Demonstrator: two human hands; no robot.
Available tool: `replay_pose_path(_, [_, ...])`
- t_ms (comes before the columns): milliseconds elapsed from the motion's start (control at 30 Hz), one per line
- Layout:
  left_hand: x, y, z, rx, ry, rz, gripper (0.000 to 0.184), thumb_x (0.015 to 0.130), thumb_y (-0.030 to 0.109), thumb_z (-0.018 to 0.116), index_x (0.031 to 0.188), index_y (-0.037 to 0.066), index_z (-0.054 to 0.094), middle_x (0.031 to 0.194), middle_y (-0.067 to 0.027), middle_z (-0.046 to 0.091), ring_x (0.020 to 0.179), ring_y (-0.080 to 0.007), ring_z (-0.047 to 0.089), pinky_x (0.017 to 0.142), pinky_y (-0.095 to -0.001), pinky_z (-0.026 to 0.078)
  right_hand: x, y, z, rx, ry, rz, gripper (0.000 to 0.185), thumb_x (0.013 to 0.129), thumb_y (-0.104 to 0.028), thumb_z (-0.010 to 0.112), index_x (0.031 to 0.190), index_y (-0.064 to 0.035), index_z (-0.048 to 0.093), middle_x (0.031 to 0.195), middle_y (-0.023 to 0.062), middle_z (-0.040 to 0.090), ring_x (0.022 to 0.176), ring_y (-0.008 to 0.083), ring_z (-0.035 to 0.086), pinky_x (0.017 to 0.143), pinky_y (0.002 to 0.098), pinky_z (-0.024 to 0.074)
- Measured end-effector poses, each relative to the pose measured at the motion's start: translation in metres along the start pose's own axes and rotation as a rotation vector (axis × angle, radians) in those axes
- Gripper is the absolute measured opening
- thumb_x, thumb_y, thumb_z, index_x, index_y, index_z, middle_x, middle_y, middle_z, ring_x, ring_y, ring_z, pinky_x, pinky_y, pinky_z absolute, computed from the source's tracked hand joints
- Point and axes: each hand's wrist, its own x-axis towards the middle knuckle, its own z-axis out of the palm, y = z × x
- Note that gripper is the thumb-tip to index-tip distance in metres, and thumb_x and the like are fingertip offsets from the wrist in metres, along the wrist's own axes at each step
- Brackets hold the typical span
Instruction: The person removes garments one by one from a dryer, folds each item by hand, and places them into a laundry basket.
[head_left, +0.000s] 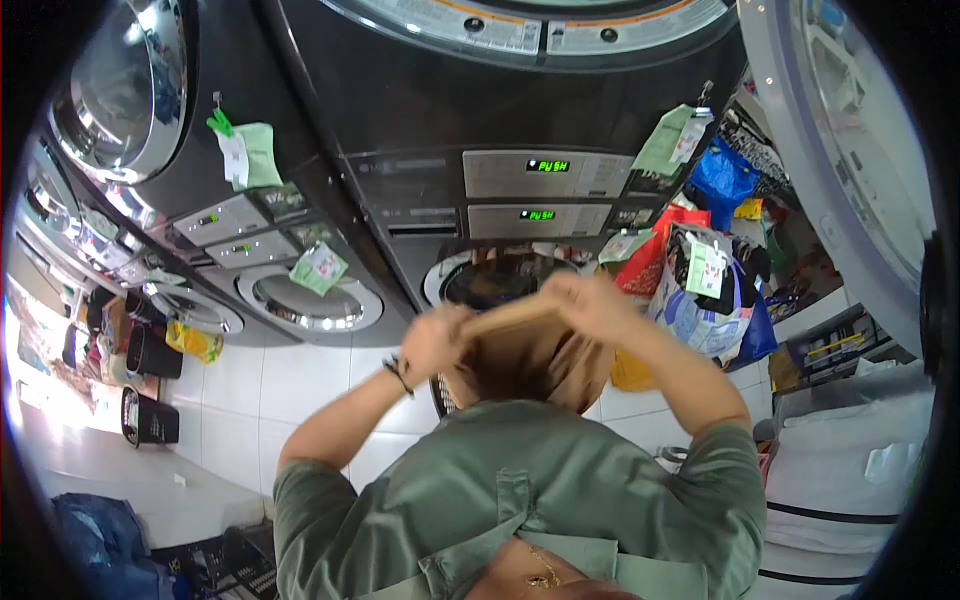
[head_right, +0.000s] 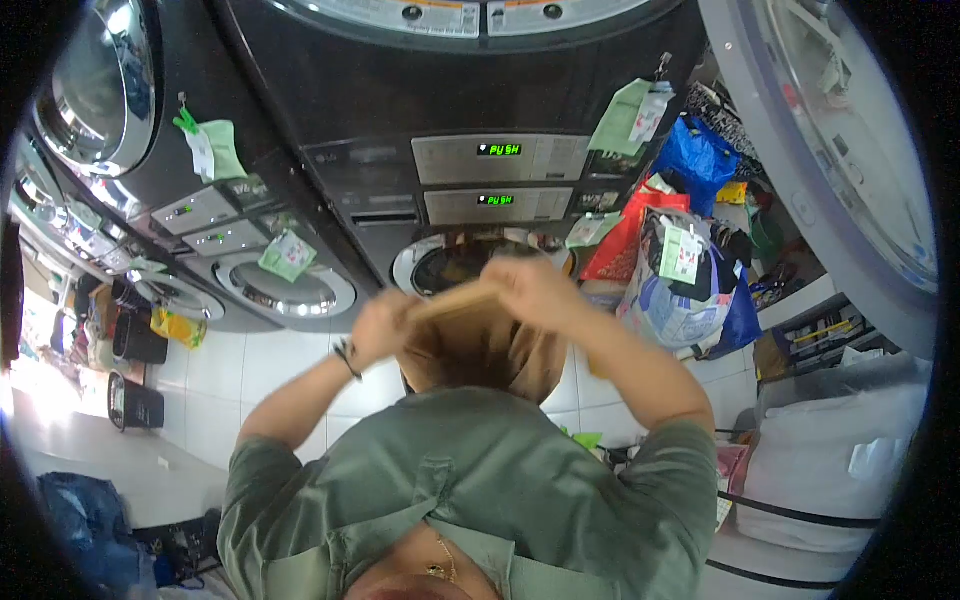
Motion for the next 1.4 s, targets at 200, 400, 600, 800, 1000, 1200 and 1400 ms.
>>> replay_pose_path(200, [0.037,-0.038,-0.057,0.245,0.452,-0.155,0.022,0.074,-0.002,0.054,0.09,0.009,0.066,0.091,-0.0145,0.064,0.089,-0.036,0.062,0.076,-0.042,0.05,0.023,-0.039,-0.077,-0.327,0.299,-0.013,0.017,0.072,-0.006,0.065,0.089,-0.005,0.065,0.086,0.0076,0.067,0.079,0.0181,0.065,0.071,0.031,0.05])
replay_pose_path(400, [0.009,-0.053,-0.157,0.353,0.586,-0.445,0.023,0.075,0.0,0.05,0.09,0.009,0.065,0.092,-0.0162,0.065,0.089,-0.0372,0.062,0.074,-0.0419,0.049,0.026,0.045,-0.119,-1.024,0.433,0.144,0.018,0.074,-0.016,0.064,0.091,-0.0102,0.067,0.095,0.0129,0.064,0.082,0.0336,0.064,0.069,0.0414,0.0518])
replay_pose_path(600, [-0.04,-0.082,-0.178,0.581,0.438,-0.697,0.026,0.082,0.007,0.045,0.101,0.01,0.063,0.094,-0.0178,0.066,0.088,-0.0385,0.061,0.075,-0.0438,0.048,0.018,0.121,-0.117,-0.698,0.377,0.377,0.018,0.075,-0.013,0.058,0.09,-0.0068,0.067,0.084,0.0113,0.065,0.073,0.0266,0.067,0.062,0.037,0.0527])
replay_pose_path(800, [-0.092,-0.017,-0.228,-0.463,-0.112,-0.536,0.026,0.077,0.009,0.054,0.089,-0.011,0.066,0.073,-0.0155,0.066,0.053,-0.0216,0.062,0.047,-0.0293,0.048,0.003,0.121,-0.177,0.236,-0.163,0.079,0.022,0.071,-0.011,0.058,0.086,0.0041,0.066,0.07,0.0108,0.065,0.071,0.0237,0.068,0.062,0.0335,0.0526])
replay_pose_path(1000, [-0.081,-0.1,-0.085,-1.268,0.843,-0.506,0.05,0.097,0.044,0.042,0.121,0.003,0.055,0.115,-0.0128,0.063,0.098,-0.024,0.064,0.085,-0.0384,0.053,0.069,0.168,-0.047,1.297,0.166,0.283,0.033,0.091,-0.023,0.048,0.114,-0.002,0.059,0.108,0.0121,0.065,0.097,0.0239,0.063,0.088,0.0386,0.05])
replay_pose_path(1200, [-0.169,-0.026,0.095,-2.114,0.375,-0.936,0.084,0.091,0.071,0.021,0.146,0.008,0.031,0.149,-0.0097,0.036,0.136,-0.0258,0.035,0.113,-0.0403,0.027,-0.038,0.172,0.073,1.735,-0.221,0.963,0.031,0.091,-0.022,0.055,0.116,-0.0041,0.059,0.105,0.0079,0.065,0.093,0.0204,0.063,0.083,0.0357,0.0517])
replay_pose_path(1400, [-0.182,-0.037,0.063,-1.102,0.752,-1.024,0.039,0.093,0.021,0.057,0.123,-0.002,0.05,0.116,-0.0141,0.062,0.101,-0.0248,0.063,0.088,-0.0365,0.053,-0.001,0.291,0.079,1.349,-0.238,0.776,0.04,0.083,-0.004,0.064,0.122,-0.0043,0.055,0.114,0.0105,0.063,0.101,0.0226,0.063,0.087,0.0358,0.0512])
